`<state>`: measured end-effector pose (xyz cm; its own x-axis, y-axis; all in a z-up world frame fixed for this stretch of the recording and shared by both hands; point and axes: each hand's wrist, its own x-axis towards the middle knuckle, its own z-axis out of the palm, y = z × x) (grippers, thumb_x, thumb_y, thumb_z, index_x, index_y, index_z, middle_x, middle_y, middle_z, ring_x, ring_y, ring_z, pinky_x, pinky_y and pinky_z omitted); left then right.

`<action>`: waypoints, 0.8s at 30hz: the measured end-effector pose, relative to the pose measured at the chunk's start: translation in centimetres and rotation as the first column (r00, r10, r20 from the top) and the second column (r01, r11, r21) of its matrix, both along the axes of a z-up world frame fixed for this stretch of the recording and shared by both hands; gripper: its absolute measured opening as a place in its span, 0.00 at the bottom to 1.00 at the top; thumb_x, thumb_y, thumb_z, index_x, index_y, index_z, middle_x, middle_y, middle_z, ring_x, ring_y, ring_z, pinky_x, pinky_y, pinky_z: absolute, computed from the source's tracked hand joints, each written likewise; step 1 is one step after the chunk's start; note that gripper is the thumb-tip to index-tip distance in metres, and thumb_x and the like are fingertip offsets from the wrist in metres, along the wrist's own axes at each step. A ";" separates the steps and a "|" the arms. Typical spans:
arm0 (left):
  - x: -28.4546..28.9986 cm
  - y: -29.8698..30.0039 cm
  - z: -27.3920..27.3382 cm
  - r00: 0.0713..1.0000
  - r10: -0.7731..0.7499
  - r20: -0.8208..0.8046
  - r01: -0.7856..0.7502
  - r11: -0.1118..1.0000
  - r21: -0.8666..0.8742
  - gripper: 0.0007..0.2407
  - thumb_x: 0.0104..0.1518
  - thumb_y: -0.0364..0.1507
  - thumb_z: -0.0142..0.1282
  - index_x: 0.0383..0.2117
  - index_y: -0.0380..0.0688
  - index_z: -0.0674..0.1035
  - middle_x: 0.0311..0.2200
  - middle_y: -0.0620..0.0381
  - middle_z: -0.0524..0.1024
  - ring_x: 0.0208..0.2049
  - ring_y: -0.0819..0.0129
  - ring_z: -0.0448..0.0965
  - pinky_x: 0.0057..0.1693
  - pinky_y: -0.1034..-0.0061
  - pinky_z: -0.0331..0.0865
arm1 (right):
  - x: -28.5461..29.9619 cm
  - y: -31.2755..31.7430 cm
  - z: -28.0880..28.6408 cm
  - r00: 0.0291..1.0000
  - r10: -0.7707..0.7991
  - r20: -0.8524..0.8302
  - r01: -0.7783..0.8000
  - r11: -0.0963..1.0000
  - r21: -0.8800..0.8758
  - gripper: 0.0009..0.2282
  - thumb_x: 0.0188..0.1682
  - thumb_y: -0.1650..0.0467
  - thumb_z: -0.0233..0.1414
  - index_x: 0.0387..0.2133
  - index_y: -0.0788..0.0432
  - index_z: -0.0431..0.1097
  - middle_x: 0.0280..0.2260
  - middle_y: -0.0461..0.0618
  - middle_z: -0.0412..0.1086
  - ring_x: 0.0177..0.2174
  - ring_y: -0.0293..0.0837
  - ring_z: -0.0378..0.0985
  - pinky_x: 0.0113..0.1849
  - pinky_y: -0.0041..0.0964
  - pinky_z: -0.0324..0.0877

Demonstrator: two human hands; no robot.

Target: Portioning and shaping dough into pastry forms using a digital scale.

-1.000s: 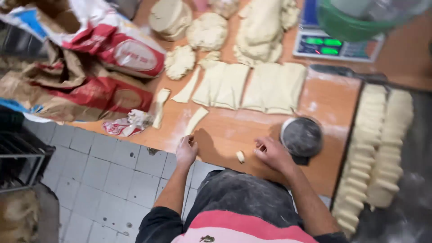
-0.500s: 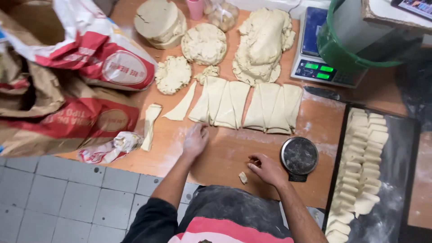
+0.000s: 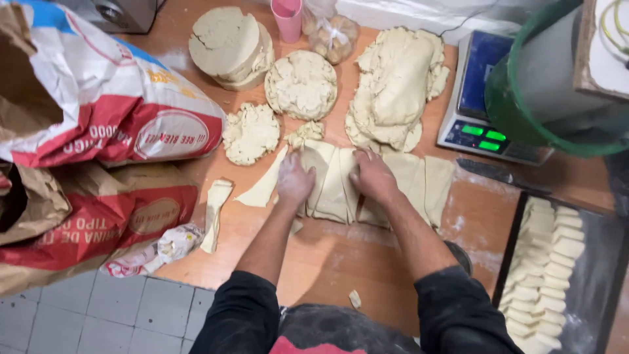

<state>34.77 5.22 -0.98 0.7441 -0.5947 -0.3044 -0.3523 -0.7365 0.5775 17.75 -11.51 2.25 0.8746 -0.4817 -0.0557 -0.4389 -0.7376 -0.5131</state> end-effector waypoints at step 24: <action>3.9 -11.9 3.5 0.459 -0.884 -0.091 0.755 0.334 0.565 0.14 0.63 0.31 0.46 0.52 0.50 0.79 0.58 0.51 0.71 0.63 0.59 0.66 0.65 0.63 0.58 | 5.9 -3.6 1.1 0.893 0.224 -0.391 -0.233 0.972 0.026 0.25 0.31 0.64 0.67 0.46 0.53 0.75 0.51 0.58 0.69 0.50 0.58 0.70 0.50 0.48 0.66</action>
<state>38.70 -6.73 2.48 0.0357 -0.7564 -0.6531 -0.9882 -0.1239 0.0895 23.67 -15.13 3.30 0.8713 -0.2759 -0.4058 -0.4182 -0.8501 -0.3200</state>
